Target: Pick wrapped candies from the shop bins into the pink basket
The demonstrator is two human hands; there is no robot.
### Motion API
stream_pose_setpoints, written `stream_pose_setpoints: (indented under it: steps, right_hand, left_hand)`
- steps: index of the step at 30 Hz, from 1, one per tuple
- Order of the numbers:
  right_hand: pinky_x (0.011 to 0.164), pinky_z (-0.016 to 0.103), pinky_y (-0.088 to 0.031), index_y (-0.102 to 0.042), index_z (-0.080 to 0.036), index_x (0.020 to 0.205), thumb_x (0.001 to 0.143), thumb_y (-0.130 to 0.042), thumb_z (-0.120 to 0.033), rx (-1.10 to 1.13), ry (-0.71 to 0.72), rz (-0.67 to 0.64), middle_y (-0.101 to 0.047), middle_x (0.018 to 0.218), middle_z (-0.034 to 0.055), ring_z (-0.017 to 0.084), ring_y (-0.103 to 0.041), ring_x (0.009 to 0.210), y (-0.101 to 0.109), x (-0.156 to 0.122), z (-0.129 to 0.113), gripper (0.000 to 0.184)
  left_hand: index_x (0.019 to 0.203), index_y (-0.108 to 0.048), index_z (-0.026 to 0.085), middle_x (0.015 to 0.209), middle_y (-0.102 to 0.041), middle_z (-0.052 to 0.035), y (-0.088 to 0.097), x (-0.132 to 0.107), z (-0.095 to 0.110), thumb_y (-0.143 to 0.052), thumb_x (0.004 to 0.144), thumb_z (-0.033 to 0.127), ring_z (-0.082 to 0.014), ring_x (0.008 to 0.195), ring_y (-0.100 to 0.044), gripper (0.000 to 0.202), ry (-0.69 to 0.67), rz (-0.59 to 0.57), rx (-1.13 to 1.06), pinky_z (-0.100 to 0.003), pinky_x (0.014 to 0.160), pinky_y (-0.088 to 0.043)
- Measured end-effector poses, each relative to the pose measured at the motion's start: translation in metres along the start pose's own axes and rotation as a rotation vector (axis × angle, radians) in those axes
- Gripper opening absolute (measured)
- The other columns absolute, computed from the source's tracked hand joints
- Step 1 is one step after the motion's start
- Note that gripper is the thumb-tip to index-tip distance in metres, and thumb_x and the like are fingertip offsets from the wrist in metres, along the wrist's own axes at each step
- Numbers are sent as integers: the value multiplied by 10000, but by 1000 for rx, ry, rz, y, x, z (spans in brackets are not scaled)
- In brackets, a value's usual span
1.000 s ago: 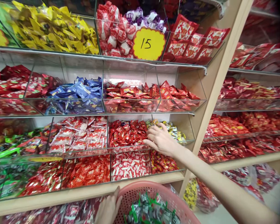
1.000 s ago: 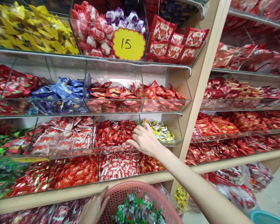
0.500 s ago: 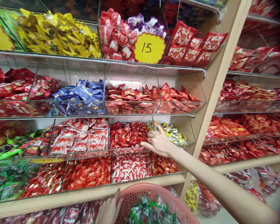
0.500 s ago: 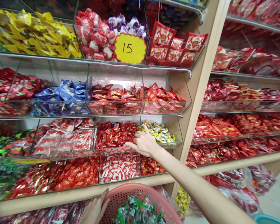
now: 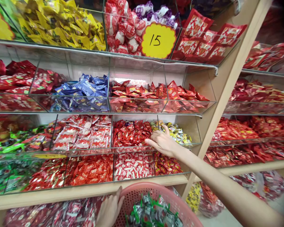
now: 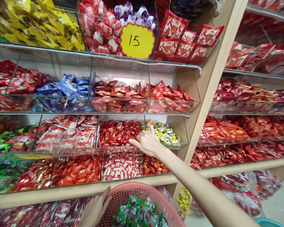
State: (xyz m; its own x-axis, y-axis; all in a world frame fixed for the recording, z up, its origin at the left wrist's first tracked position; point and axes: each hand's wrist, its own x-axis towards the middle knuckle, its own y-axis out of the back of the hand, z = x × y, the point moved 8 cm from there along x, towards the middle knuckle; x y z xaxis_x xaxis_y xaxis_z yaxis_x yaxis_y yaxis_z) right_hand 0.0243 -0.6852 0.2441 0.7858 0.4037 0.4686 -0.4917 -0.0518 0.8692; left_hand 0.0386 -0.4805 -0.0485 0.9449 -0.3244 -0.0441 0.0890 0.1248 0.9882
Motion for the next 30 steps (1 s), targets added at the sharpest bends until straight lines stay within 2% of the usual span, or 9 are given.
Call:
stream_pose_setpoints:
  steps: [8, 15, 23, 30]
  right_hand:
    - [1026, 528, -136, -568, -175, 574, 939, -200, -529, -5, 12, -46, -615, 661, 27, 176, -558, 840, -4, 1, -3, 627]
    - [1035, 534, -85, -570, -169, 626, 950, -207, -504, 69, 2, -30, -624, 695, 15, 168, -560, 864, -3, 0, -2, 590]
    - [1038, 546, -40, -516, -174, 569, 926, -181, -562, 218, -10, -129, -596, 670, -1, 169, -563, 844, -17, 1, -3, 624]
    - [1027, 524, -69, -487, -180, 584, 928, -184, -558, 246, -41, -100, -591, 681, 5, 172, -557, 847, -5, -3, -3, 593]
  left_hand:
    - [1368, -360, 233, 982, -690, -106, 3, -3, 1, -219, 917, 380, -263, 920, -640, 495, -8, 16, -4, -386, 789, -483]
    - [1366, -365, 227, 960, -693, -112, 3, -2, 2, -223, 923, 375, -268, 902, -648, 488, -21, 31, 15, -396, 774, -495]
    - [1368, -357, 239, 926, -705, -89, 0, -1, 0, -234, 923, 381, -255, 874, -655, 483, -14, 40, 35, -391, 773, -495]
    - [1366, -357, 258, 958, -699, -89, 1, 1, 1, -244, 920, 389, -255, 900, -648, 478, -9, 24, 25, -379, 770, -492]
